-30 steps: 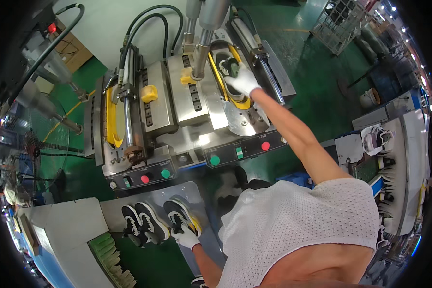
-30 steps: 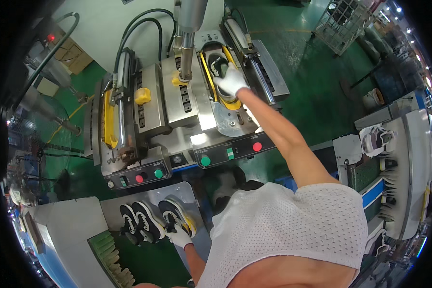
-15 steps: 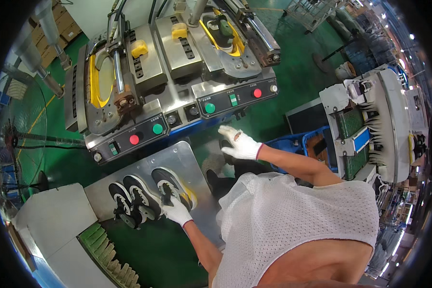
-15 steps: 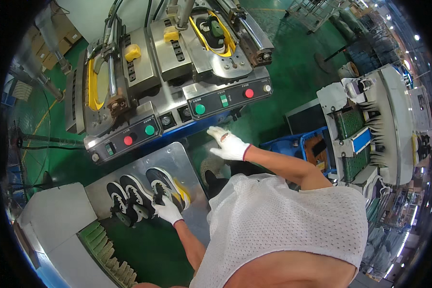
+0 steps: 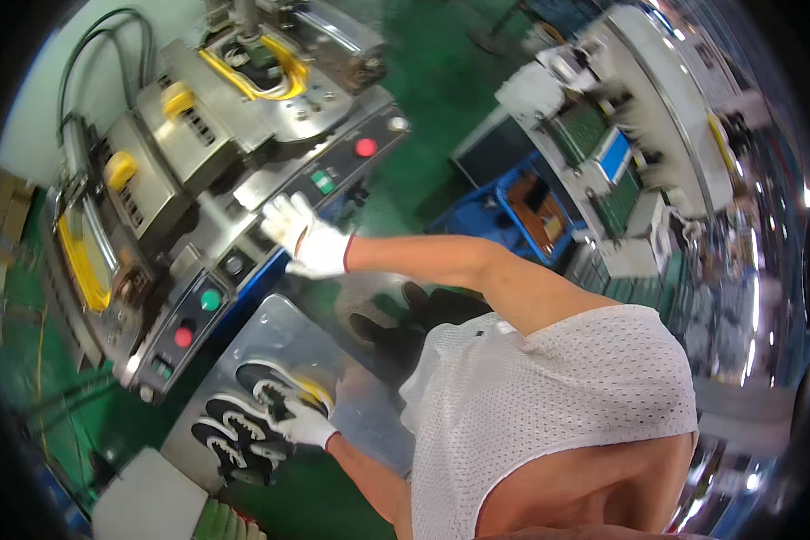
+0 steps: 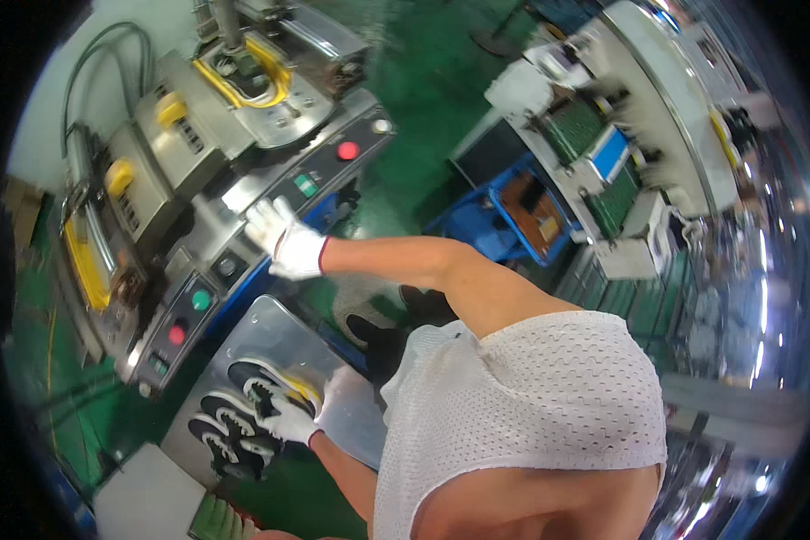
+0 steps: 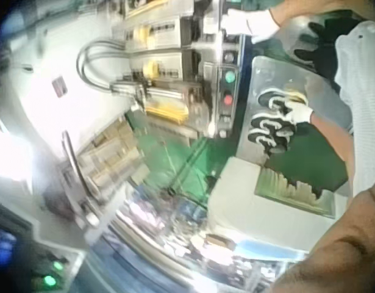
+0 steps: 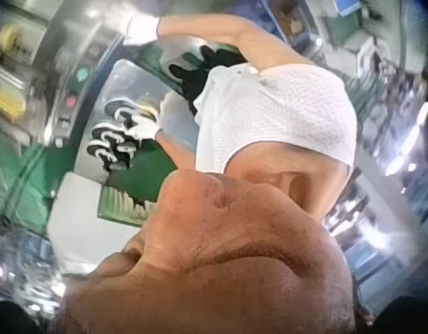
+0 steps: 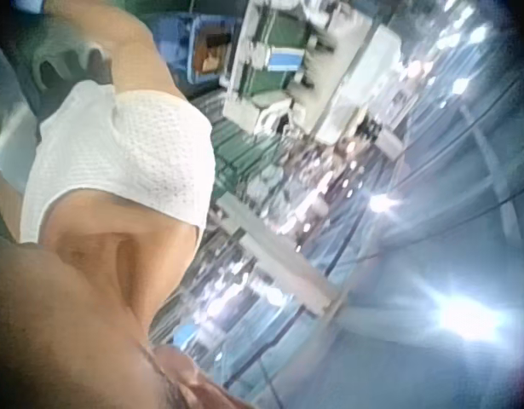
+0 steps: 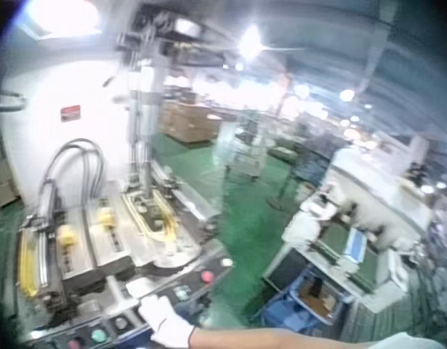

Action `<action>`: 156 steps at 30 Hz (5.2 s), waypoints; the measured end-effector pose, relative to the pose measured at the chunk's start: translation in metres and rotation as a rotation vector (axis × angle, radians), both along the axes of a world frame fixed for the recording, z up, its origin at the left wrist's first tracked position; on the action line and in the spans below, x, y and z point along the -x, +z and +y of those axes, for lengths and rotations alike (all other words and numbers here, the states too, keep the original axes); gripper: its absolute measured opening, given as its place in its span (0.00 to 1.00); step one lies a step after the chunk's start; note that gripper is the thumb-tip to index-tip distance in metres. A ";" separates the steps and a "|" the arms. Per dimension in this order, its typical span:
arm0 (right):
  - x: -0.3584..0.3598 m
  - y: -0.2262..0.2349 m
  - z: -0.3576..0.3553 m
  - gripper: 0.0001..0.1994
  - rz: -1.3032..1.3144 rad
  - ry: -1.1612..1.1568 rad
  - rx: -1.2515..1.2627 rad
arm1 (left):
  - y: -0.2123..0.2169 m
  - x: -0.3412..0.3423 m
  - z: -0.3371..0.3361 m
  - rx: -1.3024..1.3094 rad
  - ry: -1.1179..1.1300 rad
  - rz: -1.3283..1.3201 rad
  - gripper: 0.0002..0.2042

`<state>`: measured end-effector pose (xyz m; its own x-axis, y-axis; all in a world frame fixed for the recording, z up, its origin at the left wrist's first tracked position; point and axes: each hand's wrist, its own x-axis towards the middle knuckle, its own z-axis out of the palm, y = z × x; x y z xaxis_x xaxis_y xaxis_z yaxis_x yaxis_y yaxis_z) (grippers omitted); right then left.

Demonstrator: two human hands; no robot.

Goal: The person repeatedly picks up black and white sneakers from a conveyor belt, places them into a machine, and then removes them to place them on a nearby rack. The person handles the shoes one at a time in a continuous loop.

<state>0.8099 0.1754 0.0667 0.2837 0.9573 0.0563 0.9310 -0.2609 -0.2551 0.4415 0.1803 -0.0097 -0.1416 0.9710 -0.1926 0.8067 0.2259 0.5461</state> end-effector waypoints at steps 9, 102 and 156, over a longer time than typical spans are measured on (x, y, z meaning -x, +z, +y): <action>0.039 -0.116 -0.305 0.32 0.774 -0.585 0.168 | 0.052 -0.040 -0.034 -0.376 -0.266 0.000 0.34; -0.328 -0.781 -0.637 0.27 0.033 -1.452 0.170 | -0.284 -0.292 -0.222 0.395 -1.539 0.295 0.22; -0.145 -0.440 -0.501 0.11 1.274 -1.213 -0.469 | -0.270 -0.246 -0.258 0.292 -1.481 0.232 0.11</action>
